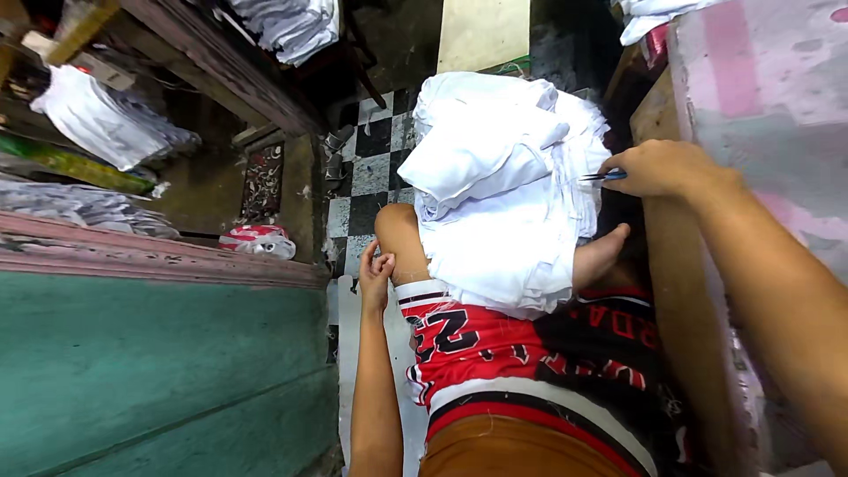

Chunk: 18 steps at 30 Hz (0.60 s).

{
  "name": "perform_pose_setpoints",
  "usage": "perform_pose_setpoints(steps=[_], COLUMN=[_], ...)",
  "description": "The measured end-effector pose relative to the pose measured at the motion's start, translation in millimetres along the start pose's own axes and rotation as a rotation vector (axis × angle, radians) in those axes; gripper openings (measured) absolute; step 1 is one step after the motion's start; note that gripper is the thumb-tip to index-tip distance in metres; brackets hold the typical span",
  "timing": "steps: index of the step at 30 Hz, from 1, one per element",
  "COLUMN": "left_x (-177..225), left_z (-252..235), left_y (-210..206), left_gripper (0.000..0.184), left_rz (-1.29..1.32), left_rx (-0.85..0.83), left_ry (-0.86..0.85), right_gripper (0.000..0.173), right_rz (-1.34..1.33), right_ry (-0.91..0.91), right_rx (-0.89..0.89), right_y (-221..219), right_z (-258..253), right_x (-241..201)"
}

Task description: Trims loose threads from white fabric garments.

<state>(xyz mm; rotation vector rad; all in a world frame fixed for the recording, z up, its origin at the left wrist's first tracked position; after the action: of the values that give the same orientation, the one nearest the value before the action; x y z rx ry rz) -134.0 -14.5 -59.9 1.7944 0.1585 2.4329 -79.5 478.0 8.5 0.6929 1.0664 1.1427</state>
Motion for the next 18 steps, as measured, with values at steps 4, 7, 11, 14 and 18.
perform_pose_setpoints(steps=[4, 7, 11, 14, 18], left_x=[-1, -4, -24, -25, -3], left_z=[1, -7, -14, -6, 8], left_y=[-3, 3, 25, 37, 55], left_gripper=[0.080, 0.109, 0.120, 0.098, 0.026], left_rz=[0.023, -0.063, -0.160, -0.104, -0.018], left_rx=[0.148, 0.178, 0.251, 0.268, 0.358], left_ry=[0.017, 0.093, 0.247, 0.229, 0.177], right_gripper=[0.025, 0.026, 0.025, 0.025, 0.026], right_rz=[-0.006, 0.002, 0.016, 0.029, 0.037], right_ry=[0.013, 0.006, 0.010, 0.007, -0.002], right_rx=[0.004, 0.001, 0.003, -0.010, -0.029], right_y=[-1, -1, -1, 0, -3], right_z=[-2, -3, -1, -1, -1], right_x=[0, 1, 0, -1, 1])
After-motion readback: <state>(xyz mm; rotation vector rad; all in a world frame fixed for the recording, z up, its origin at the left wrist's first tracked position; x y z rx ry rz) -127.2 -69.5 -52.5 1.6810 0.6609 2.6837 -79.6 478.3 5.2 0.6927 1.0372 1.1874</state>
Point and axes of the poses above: each hand's wrist, its own z-axis away from the middle knuckle, its own y-axis out of the back of the hand, x = y × z, the point moved 6 cm from there along -z, towards the middle knuckle, and after that the axes turned 12 degrees about y, right-handed, at the moved point
